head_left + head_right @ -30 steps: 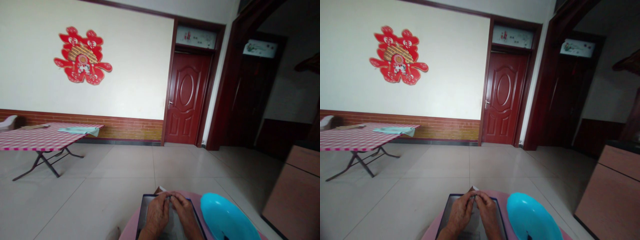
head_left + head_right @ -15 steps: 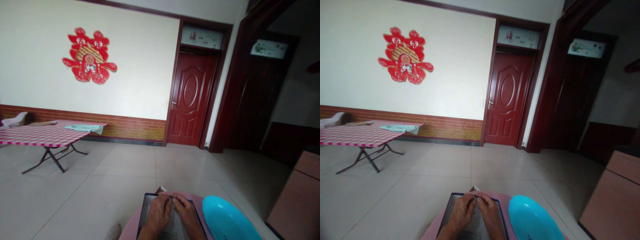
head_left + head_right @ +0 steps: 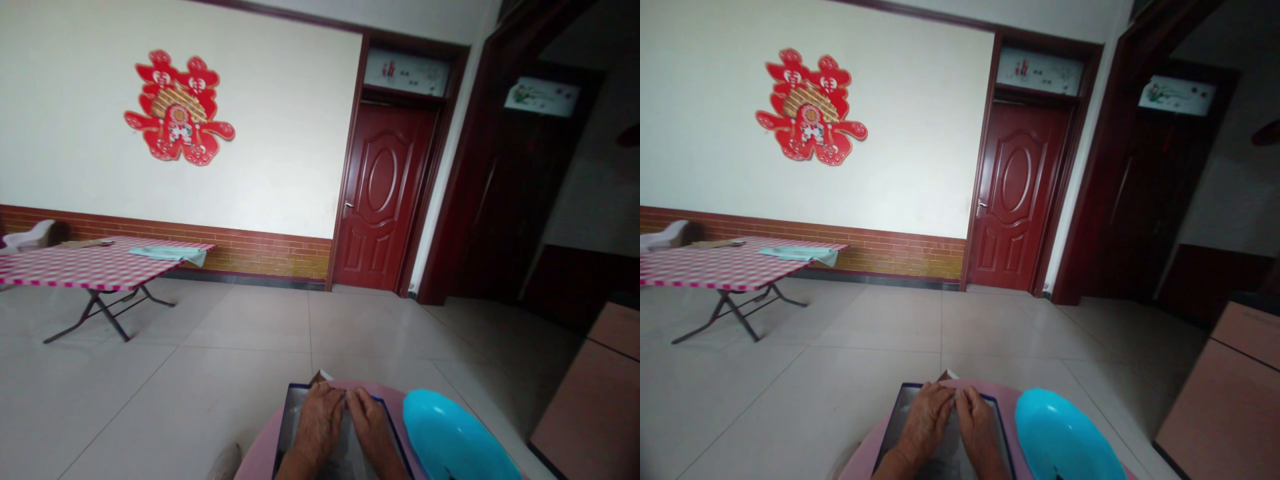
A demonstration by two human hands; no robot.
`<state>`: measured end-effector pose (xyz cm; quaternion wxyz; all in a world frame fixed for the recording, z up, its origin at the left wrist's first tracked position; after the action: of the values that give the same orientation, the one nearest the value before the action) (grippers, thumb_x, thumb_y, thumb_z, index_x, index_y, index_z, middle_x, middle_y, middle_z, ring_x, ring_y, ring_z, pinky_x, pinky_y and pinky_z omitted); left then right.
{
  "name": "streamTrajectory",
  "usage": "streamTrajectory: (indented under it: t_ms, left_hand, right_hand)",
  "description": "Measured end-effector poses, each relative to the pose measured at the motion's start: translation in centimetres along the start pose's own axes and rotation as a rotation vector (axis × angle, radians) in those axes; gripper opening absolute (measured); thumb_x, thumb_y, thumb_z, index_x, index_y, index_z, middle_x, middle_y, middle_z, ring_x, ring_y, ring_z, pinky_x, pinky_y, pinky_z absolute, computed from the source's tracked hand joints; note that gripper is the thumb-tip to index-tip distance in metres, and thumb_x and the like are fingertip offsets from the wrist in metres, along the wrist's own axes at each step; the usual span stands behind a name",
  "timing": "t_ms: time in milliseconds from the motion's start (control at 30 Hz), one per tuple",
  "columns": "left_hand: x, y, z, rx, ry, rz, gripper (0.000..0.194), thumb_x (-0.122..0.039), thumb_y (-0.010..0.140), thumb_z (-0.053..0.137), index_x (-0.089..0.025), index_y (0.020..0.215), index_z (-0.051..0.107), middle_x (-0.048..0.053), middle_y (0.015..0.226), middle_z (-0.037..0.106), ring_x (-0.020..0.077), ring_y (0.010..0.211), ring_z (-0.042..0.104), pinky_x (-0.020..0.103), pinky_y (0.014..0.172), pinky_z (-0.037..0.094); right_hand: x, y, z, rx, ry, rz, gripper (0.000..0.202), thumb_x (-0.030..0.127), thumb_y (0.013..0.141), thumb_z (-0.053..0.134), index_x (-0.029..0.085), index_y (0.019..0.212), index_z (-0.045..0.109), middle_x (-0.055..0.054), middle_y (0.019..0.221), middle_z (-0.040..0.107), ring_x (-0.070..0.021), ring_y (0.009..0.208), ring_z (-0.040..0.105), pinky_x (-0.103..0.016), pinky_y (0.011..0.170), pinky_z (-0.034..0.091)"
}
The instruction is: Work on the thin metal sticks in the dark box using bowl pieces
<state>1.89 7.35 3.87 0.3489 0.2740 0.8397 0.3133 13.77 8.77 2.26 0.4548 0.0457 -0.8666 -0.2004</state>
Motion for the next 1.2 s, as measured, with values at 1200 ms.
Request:
streamTrajectory:
  t_ms: [1200]
  left_hand:
    - [0.7,-0.4,0.2,0.011,-0.125,-0.031,0.024,-0.020,0.086,0.043,-0.020,0.093,0.065,0.008,0.090,0.067,0.0205,0.088,0.060,0.035,0.081,0.048]
  right_hand:
    - [2.0,-0.2,-0.2,0.026,-0.038,-0.183,0.024,0.031,0.085,0.037,0.022,0.069,0.053,-0.002,0.072,0.061,-0.0157,0.071,0.058,-0.024,0.067,0.043]
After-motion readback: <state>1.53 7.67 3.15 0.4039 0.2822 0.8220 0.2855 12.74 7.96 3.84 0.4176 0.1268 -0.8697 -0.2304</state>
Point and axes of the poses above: each hand's wrist, its own y-axis towards the middle knuckle, its own z-axis out of the palm, x = y × z, the point moved 10 cm from there along y, towards the middle knuckle
